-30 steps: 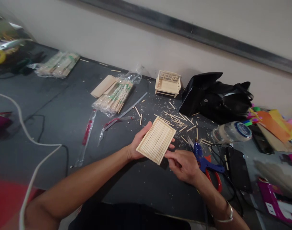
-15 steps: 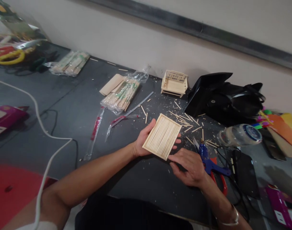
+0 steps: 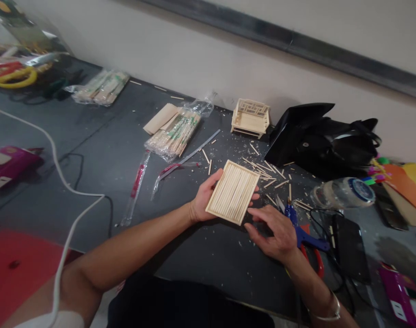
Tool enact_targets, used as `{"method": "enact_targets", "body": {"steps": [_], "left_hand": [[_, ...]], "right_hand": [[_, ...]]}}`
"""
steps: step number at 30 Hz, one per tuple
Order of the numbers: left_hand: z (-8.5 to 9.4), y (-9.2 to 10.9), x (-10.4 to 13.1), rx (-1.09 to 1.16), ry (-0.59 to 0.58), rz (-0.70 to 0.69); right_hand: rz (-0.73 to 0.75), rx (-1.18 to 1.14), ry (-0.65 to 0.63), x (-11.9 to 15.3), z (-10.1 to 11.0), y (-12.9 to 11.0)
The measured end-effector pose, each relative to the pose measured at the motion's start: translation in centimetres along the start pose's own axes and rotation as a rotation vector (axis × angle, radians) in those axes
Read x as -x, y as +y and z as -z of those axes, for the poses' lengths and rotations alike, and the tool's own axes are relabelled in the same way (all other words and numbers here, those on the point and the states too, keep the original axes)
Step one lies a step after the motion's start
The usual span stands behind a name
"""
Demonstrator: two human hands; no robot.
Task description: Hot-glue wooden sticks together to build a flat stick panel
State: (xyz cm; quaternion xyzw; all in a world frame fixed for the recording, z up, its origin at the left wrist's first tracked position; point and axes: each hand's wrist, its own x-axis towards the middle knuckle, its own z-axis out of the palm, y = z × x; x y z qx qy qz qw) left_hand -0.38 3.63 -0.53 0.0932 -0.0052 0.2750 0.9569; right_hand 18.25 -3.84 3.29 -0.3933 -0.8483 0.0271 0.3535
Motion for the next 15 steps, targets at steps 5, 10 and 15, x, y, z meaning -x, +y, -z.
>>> {"method": "enact_targets", "body": {"steps": [5, 10, 15], "left_hand": [[0.09, -0.02, -0.04, -0.033, -0.006, -0.012], [0.16, -0.07, -0.08, -0.066, 0.032, -0.008], [-0.04, -0.07, -0.07, -0.054, 0.01, -0.005]], "right_hand": [[-0.019, 0.061, -0.011, 0.21, -0.24, 0.12], [-0.079, 0.093, -0.022, 0.57, -0.34, 0.42], [-0.001, 0.089, -0.07, 0.68, -0.49, 0.41]]}}
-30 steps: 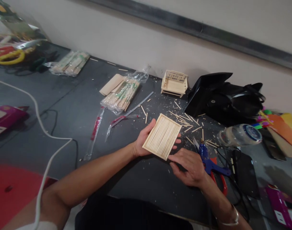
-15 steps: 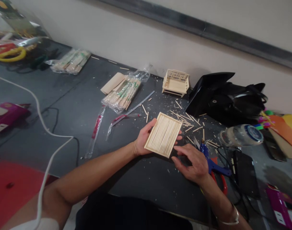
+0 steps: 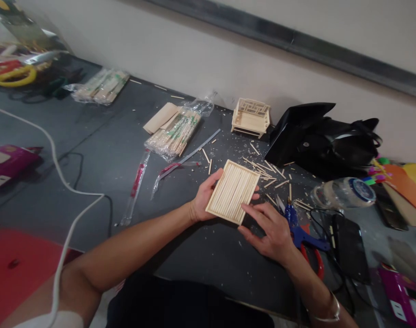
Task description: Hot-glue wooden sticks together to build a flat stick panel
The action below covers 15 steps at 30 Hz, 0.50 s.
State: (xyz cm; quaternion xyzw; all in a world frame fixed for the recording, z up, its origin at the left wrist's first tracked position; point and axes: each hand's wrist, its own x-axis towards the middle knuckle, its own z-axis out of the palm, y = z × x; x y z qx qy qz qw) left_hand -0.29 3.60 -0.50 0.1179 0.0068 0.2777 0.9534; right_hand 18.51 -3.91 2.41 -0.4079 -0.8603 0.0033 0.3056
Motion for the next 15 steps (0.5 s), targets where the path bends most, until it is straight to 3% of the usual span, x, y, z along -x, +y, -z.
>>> {"method": "enact_targets", "body": {"steps": [15], "left_hand": [[-0.11, -0.1, -0.21, 0.046, 0.047, -0.054]], "right_hand": [[0.114, -0.036, -0.044, 0.24, -0.73, -0.37]]}}
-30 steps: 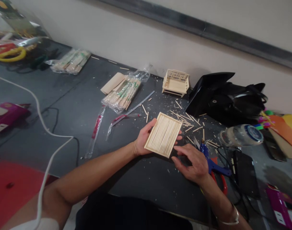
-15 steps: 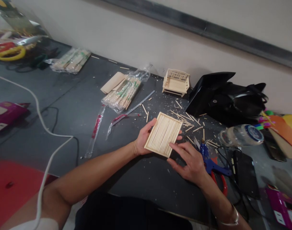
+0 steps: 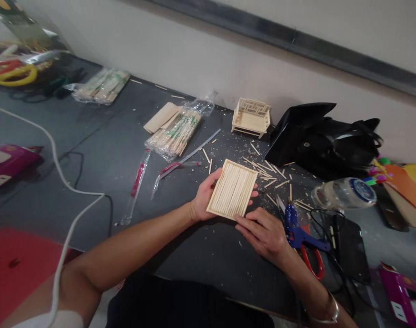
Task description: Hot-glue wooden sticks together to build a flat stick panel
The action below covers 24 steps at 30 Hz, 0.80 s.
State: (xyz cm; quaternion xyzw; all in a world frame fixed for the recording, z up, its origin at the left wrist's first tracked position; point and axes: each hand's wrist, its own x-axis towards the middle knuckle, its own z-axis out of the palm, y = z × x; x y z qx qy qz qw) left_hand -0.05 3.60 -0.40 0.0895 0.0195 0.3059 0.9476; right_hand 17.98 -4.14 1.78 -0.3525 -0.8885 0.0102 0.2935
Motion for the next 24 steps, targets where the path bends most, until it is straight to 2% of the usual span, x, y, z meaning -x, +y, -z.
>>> {"method": "enact_targets", "body": {"steps": [6, 12, 15, 19, 24], "left_hand": [[0.4, 0.1, 0.2, -0.074, -0.015, 0.034], [2.0, 0.0, 0.2, -0.145, 0.062, 0.038], [2.5, -0.1, 0.0, -0.148, 0.045, 0.056], [2.3, -0.2, 0.0, -0.163, 0.033, 0.089], [1.8, -0.4, -0.1, -0.234, 0.109, 0.077]], "right_hand": [[-0.041, -0.088, 0.058, -0.3, 0.2, -0.2], [-0.327, -0.087, 0.17, 0.0, 0.6, -0.2], [-0.434, -0.096, 0.188, 0.3, 0.5, -0.1], [-0.449, -0.15, 0.212, 0.7, 0.4, -0.1], [-0.427, -0.142, 0.221, 0.8, 0.5, -0.1]]}}
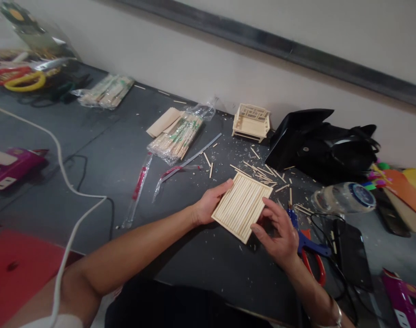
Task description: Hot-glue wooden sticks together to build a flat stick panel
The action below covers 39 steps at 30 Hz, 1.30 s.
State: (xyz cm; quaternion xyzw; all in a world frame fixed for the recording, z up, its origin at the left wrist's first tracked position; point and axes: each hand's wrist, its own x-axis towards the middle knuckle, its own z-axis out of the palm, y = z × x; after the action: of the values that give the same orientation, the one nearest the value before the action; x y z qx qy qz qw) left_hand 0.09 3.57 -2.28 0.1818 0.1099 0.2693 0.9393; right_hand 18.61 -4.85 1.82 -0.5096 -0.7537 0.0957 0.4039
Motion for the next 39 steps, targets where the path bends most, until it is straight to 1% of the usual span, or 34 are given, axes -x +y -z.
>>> {"method": "enact_targets", "body": {"steps": [5, 8, 11, 13, 15, 18, 20, 22, 23, 24, 26, 28, 30, 35, 39], "left_hand": [[-0.3, -0.4, -0.3, -0.087, 0.174, -0.218], [-0.6, -0.6, -0.3, -0.129, 0.191, -0.227], [-0.9, -0.5, -0.2, -0.154, 0.204, -0.21], [-0.9, -0.4, 0.0, -0.169, 0.215, -0.2], [-0.9, -0.3, 0.2, -0.177, 0.201, -0.198], [-1.1, -0.3, 0.4, -0.173, 0.132, -0.205], [-1.3, -0.3, 0.4, -0.178, 0.09, -0.208], [-1.8, -0.3, 0.3, -0.197, 0.066, -0.23], [-2.0, -0.4, 0.2, -0.206, 0.055, -0.244], [-2.2, -0.4, 0.1, -0.212, 0.041, -0.262], [-2.5, -0.6, 0.0, -0.215, 0.009, -0.278], [-2.4, -0.9, 0.0, -0.22, -0.017, -0.282], [-2.2, -1.2, 0.1, -0.223, -0.023, -0.292], [-1.6, -1.2, 0.8, -0.158, 0.05, -0.365], [-2.1, -0.6, 1.2, -0.031, 0.078, -0.267]], "right_hand": [[0.006, 0.029, -0.015, -0.2, 0.1, 0.2], [-0.005, 0.02, -0.025, -0.4, 0.1, 0.2], [-0.02, -0.037, -0.012, -0.5, 0.0, 0.0], [-0.075, -0.099, 0.005, -0.5, -0.1, 0.1], [-0.18, -0.208, 0.01, -0.5, -0.3, 0.4], [-0.313, -0.387, 0.016, -0.6, -0.6, 1.3], [-0.346, -0.41, 0.055, -0.8, -0.5, 1.9], [-0.347, -0.348, 0.125, -1.0, -0.2, 2.0], [-0.322, -0.281, 0.17, -1.1, 0.0, 2.0], [-0.264, -0.184, 0.212, -1.1, 0.2, 1.8], [-0.074, 0.039, 0.271, -1.3, 0.5, 1.3], [0.119, 0.181, 0.269, -1.3, 0.6, 0.7], [0.236, 0.194, 0.229, -1.3, 0.4, 0.2], [0.355, 0.15, 0.106, -1.0, -0.3, -0.6], [0.431, 0.205, 0.072, -0.8, -0.5, -0.6]]}}
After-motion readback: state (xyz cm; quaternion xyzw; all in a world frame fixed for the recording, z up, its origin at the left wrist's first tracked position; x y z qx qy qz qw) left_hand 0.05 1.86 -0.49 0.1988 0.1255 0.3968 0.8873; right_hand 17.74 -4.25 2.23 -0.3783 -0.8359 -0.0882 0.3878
